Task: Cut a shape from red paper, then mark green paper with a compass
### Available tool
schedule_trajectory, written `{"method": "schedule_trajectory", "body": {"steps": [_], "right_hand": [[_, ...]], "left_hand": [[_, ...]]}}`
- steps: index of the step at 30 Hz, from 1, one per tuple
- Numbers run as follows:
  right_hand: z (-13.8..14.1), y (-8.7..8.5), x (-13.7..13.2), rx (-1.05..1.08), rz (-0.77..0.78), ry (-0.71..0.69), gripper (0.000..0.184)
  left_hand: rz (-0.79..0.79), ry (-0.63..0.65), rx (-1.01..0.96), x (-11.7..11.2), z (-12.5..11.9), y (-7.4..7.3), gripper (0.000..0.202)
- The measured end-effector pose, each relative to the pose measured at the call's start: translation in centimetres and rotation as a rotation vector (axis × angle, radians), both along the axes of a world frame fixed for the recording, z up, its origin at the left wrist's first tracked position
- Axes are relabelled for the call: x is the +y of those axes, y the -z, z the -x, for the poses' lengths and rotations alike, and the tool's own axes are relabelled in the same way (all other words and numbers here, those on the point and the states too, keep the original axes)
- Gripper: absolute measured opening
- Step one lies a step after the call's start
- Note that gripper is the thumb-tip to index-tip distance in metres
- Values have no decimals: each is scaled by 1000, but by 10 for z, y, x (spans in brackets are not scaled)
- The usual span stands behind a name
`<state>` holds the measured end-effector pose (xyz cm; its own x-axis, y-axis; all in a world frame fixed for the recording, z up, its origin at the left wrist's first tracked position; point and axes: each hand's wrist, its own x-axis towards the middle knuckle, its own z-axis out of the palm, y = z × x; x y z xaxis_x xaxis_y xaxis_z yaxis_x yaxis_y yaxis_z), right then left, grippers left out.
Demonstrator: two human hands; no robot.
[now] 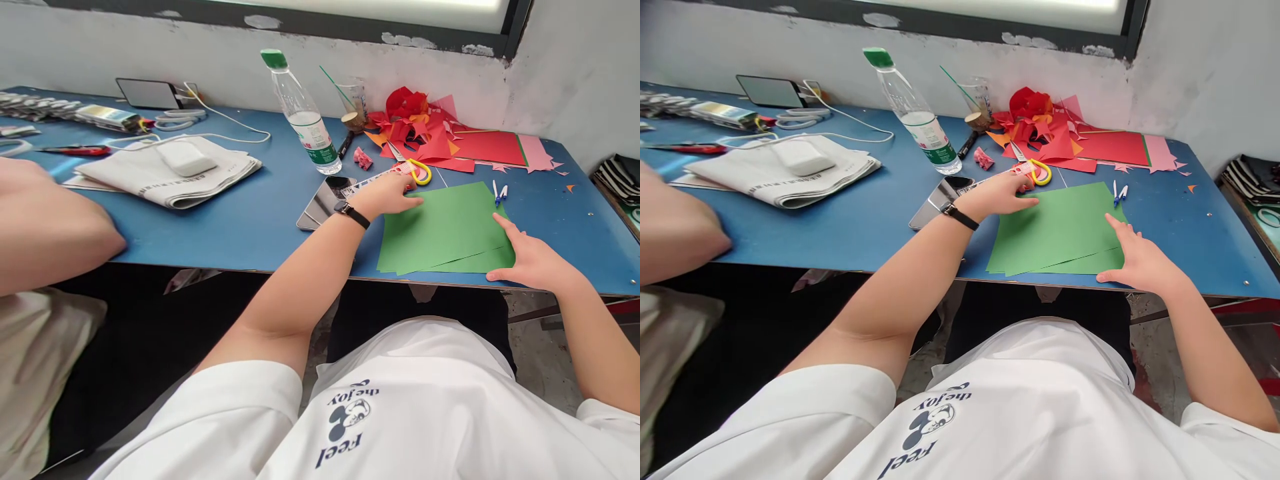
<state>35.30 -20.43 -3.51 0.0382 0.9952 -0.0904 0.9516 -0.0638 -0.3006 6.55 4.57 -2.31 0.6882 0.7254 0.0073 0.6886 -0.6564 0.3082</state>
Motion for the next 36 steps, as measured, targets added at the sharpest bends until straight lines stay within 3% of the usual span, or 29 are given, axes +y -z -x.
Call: {"method": "schedule_trajectory", "body": {"steps": [3,7,10,17,23,28,36], "right_hand": [[3,-3,-2,-11,-14,11,123],[1,-1,-1,-7,-46,-10,110],[2,0,-2,-12,-43,-31,105],[7,9,-16,221,-98,-104,73],[-2,25,-28,34,-138,-42,124],[2,28,-37,-16,-159,-40,105],[12,43,-53,-114,-290,32,77]], "left_hand": [[-3,40,62,-6,-2,2,71],[115,30,172,-17,-4,2,98],[134,56,190,-22,-6,1,103],[71,102,186,-27,-5,-3,91],[9,86,153,-32,-8,-7,90],[104,22,156,-30,-7,-12,85],[117,171,170,-24,1,-13,54]]}}
